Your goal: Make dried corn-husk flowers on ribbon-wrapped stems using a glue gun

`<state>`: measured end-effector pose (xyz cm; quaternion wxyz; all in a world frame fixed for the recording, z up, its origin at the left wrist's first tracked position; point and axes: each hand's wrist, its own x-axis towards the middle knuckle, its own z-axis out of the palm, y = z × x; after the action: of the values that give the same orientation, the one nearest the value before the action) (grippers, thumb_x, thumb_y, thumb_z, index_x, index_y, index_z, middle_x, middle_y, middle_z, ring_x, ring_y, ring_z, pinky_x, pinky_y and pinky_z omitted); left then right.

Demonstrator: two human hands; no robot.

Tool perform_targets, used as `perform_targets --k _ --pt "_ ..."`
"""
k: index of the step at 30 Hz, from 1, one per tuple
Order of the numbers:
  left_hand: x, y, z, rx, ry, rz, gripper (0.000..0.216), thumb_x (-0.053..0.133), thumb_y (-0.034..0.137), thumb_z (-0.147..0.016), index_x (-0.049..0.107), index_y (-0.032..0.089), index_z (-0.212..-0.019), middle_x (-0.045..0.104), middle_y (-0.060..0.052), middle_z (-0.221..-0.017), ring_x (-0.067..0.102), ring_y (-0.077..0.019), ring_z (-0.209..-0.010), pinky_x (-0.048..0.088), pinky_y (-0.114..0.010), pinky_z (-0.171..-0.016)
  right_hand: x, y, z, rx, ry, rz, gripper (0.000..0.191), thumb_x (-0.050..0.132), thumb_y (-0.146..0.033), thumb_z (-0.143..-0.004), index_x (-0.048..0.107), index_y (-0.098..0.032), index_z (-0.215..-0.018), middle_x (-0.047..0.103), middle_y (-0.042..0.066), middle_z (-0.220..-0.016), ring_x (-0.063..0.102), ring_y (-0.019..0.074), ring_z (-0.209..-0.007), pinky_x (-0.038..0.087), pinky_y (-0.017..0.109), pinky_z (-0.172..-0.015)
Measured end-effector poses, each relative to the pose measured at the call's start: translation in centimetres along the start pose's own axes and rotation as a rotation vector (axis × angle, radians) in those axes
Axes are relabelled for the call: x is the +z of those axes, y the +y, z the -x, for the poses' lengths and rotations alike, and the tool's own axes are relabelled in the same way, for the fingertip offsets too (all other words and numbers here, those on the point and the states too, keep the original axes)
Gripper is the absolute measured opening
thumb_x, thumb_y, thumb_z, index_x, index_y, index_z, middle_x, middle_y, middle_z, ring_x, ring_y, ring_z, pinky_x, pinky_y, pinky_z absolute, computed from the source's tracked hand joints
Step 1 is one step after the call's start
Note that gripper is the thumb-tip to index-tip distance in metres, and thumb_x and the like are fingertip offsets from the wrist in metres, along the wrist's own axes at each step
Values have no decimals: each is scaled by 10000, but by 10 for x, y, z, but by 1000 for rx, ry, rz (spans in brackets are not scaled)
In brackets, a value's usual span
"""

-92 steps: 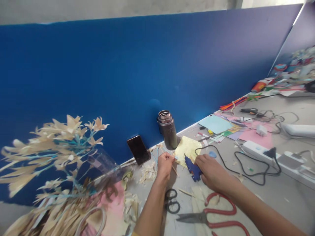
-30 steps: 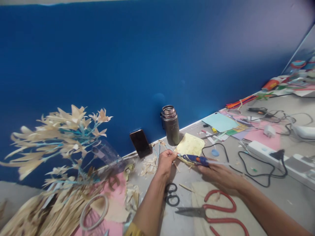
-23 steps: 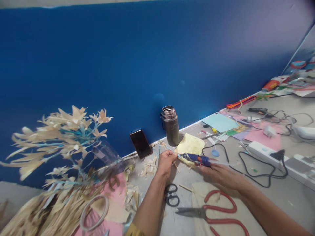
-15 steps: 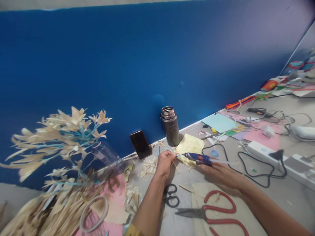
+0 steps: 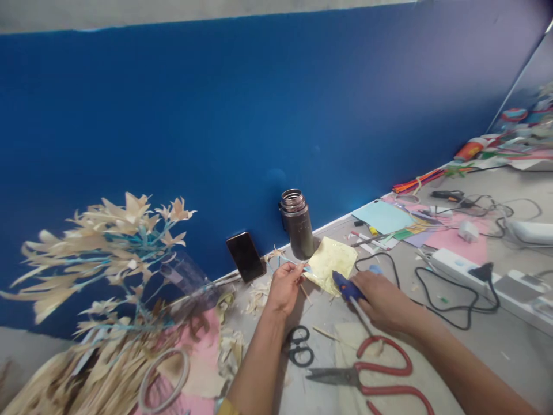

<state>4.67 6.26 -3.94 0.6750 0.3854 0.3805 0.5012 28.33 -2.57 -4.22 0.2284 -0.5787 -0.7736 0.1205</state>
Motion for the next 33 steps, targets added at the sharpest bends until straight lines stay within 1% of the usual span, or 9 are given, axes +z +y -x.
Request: perform_targets --k 2,4,6,8,10,15,21,25,33 --pt "6 3 4 2 -23 6 388 927 413 -538 656 159 -650 705 -49 -791 594 -116 -702 434 -226 -643 -4 -3 -2 -31 16 -46 265 592 -177 -779 718 -184 -1013 728 133 -1042 638 282 -983 466 398 -904" --pt "13 5 8 8 -51 -13 381 922 421 -548 673 154 -656 700 -50 -778 577 -112 -676 433 -234 -649 -8 -9 -6 -39 123 -157 256 557 -199 -807 730 -214 -994 736 113 -1075 631 284 -1020 454 421 -936" --pt "19 6 12 28 -75 -54 378 912 436 -564 681 148 -647 703 -57 -765 562 -112 -652 435 -248 -661 -12 -19 -13 24 197 -325 227 520 -288 -872 734 -216 -895 754 88 -966 650 261 -928 481 395 -868" --pt "25 6 16 50 -94 -95 368 899 440 -585 685 145 -638 707 -63 -751 558 -118 -641 435 -260 -674 -13 -33 -21 100 138 -530 308 510 -396 -905 703 -195 -772 717 48 -757 632 207 -726 484 319 -691" --pt "28 5 19 68 -114 -122 345 887 428 -608 692 146 -649 703 -59 -731 560 -126 -645 432 -263 -681 -12 -45 -28 128 81 -667 371 530 -463 -889 640 -186 -669 617 2 -613 549 154 -589 413 267 -566" --pt "31 4 22 46 -105 -121 369 901 426 -581 665 149 -648 688 -43 -689 554 -125 -631 430 -261 -667 -6 -56 -35 200 96 -809 396 583 -501 -825 562 -184 -588 496 -33 -543 430 111 -523 327 244 -510" --pt "33 3 23 52 -97 -144 384 895 427 -570 623 159 -601 633 -14 -620 524 -113 -595 413 -249 -633 1 -59 -32 221 202 -769 279 597 -414 -795 639 -187 -639 583 -21 -562 493 128 -523 384 244 -506" --pt "35 1 25 34 -48 -226 350 858 392 -603 592 168 -565 530 28 -526 440 -86 -517 363 -230 -564 4 -60 -30 153 316 -628 236 559 -345 -824 632 -207 -648 630 -10 -602 559 155 -575 440 259 -565" --pt "41 -1 30 76 88 -371 217 737 266 -645 585 178 -519 561 12 -531 489 -117 -556 390 -245 -589 10 -55 -27 -58 380 -371 176 537 -236 -848 620 -213 -696 664 21 -673 593 167 -625 434 277 -627"
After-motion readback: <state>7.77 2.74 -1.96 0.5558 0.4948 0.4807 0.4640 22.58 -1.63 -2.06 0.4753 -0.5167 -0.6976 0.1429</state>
